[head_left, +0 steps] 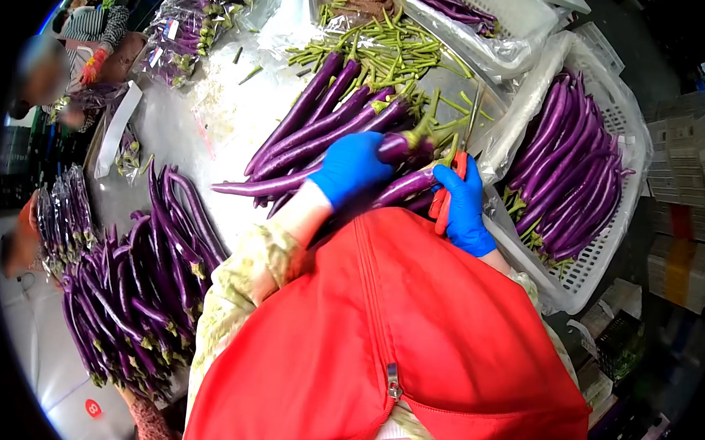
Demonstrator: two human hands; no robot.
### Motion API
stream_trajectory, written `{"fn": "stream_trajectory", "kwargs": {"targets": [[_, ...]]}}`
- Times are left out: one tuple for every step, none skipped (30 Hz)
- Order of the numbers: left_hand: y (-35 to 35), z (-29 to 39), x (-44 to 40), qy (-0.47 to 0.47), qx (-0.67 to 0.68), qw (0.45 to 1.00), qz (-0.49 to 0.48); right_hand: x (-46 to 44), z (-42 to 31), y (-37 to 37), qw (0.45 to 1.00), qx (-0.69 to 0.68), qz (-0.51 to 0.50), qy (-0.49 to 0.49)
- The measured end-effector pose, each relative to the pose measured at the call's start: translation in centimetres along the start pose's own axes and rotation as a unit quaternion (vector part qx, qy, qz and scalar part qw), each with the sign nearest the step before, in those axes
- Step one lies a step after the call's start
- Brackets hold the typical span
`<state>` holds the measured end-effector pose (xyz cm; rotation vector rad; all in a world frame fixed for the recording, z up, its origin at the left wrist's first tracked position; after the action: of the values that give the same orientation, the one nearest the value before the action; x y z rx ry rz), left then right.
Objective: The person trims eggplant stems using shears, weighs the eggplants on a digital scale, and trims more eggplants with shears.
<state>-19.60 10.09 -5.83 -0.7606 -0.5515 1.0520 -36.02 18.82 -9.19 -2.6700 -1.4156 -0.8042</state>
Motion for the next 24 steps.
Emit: {"fn": "stream_trajectory", "kwargs": {"targets": [[-1.3, -0.5, -0.1, -0.052, 0.065, 0.996, -0.029, -0.2, -0.5, 0.1, 1.0, -0.01, 0.004, 0.0], [-2.1, -1.0, -0.1, -0.097, 0.133, 0.985, -0.051, -0.6, -1.2, 0.2, 1.0, -0.02, 0.008, 0.001], [-2.9, -0.6, 0.4, -0.135, 0.198, 0.968, -0.08, -1.0, -2.1, 0.4, 1.0, -0.018, 0.002, -0.006], [-2.7, -1.2, 0.5, -0.135, 0.241, 0.958, -0.07, -1.6, -3.0, 1.1, 1.0, -0.007, -0.013, -0.022], [-2.2, -2.2, 0.5, -0.134, 0.284, 0.947, -0.059, -2.2, -3.8, 1.8, 0.999, 0.006, -0.029, -0.037], [-2.3, -1.6, 0.6, -0.127, 0.326, 0.935, -0.061, -2.8, -4.5, 2.8, 0.998, 0.022, -0.045, -0.046], [-2.4, -0.8, 0.6, -0.119, 0.366, 0.921, -0.065, -3.1, -4.8, 3.6, 0.996, 0.051, -0.058, -0.048], [-2.8, -0.4, 1.0, -0.11, 0.301, 0.944, -0.083, -3.8, -4.6, 4.3, 0.995, 0.043, -0.078, -0.038], [-2.9, -0.1, 0.9, -0.085, 0.278, 0.952, -0.094, -4.6, -4.1, 4.8, 0.994, 0.036, -0.097, -0.028], [-2.7, -0.4, 0.8, -0.07, 0.283, 0.953, -0.081, -5.2, -3.6, 5.2, 0.993, 0.033, -0.116, -0.017], [-2.5, -0.6, 0.7, -0.056, 0.289, 0.953, -0.068, -5.5, -3.1, 5.3, 0.991, 0.037, -0.132, 0.001], [-2.4, -0.6, 0.5, -0.052, 0.279, 0.956, -0.069, -5.5, -2.8, 5.5, 0.988, 0.042, -0.148, 0.019], [-2.4, -0.6, 0.4, -0.049, 0.269, 0.959, -0.071, -5.4, -2.5, 5.7, 0.985, 0.047, -0.163, 0.038], [-2.3, -0.6, 0.3, -0.047, 0.259, 0.962, -0.073, -5.0, -2.4, 5.9, 0.979, 0.061, -0.19, 0.048], [-2.1, -0.4, 0.1, -0.054, 0.272, 0.957, -0.087, -4.7, -2.3, 6.0, 0.977, 0.071, -0.192, 0.063], [-1.9, -0.2, -0.1, -0.061, 0.284, 0.951, -0.102, -4.3, -2.1, 6.2, 0.975, 0.08, -0.193, 0.078], [-1.8, 0.1, -0.3, -0.068, 0.297, 0.945, -0.118, -3.9, -1.9, 6.5, 0.973, 0.089, -0.194, 0.093], [-1.7, 0.2, -0.2, -0.096, 0.323, 0.93, -0.145, -3.7, -2.4, 6.8, 0.975, 0.078, -0.196, 0.076], [-1.9, 0.7, -0.5, -0.063, 0.338, 0.93, -0.127, -3.4, -2.9, 7.2, 0.977, 0.064, -0.198, 0.057], [-1.9, 1.2, -0.5, -0.03, 0.352, 0.929, -0.109, -3.1, -3.4, 7.6, 0.978, 0.049, -0.2, 0.037], [-2.2, 1.6, -0.3, 0.002, 0.366, 0.926, -0.091, -3.0, -3.6, 7.7, 0.979, 0.05, -0.198, 0.025], [-2.4, 1.7, -0.2, 0.012, 0.306, 0.949, -0.078, -3.0, -3.7, 7.7, 0.979, 0.051, -0.196, 0.014], [-2.2, 1.3, -0.1, -0.005, 0.294, 0.953, -0.077, -3.0, -3.5, 7.6, 0.979, 0.067, -0.19, 0.01], [-1.9, 0.8, 0.0, -0.022, 0.283, 0.956, -0.076, -3.1, -3.4, 7.5, 0.979, 0.084, -0.185, 0.005]]}}
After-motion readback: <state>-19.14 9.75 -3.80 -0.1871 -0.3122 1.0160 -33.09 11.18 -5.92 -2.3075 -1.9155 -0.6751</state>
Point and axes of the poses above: each hand's wrist, its own x-axis away from the middle knuckle, its own y-axis out of the palm, z = x × y, the point moved 7 cm from there along -x, towards the middle knuckle, and after that the axes turned 10 degrees about z, right-handed, at the moved point
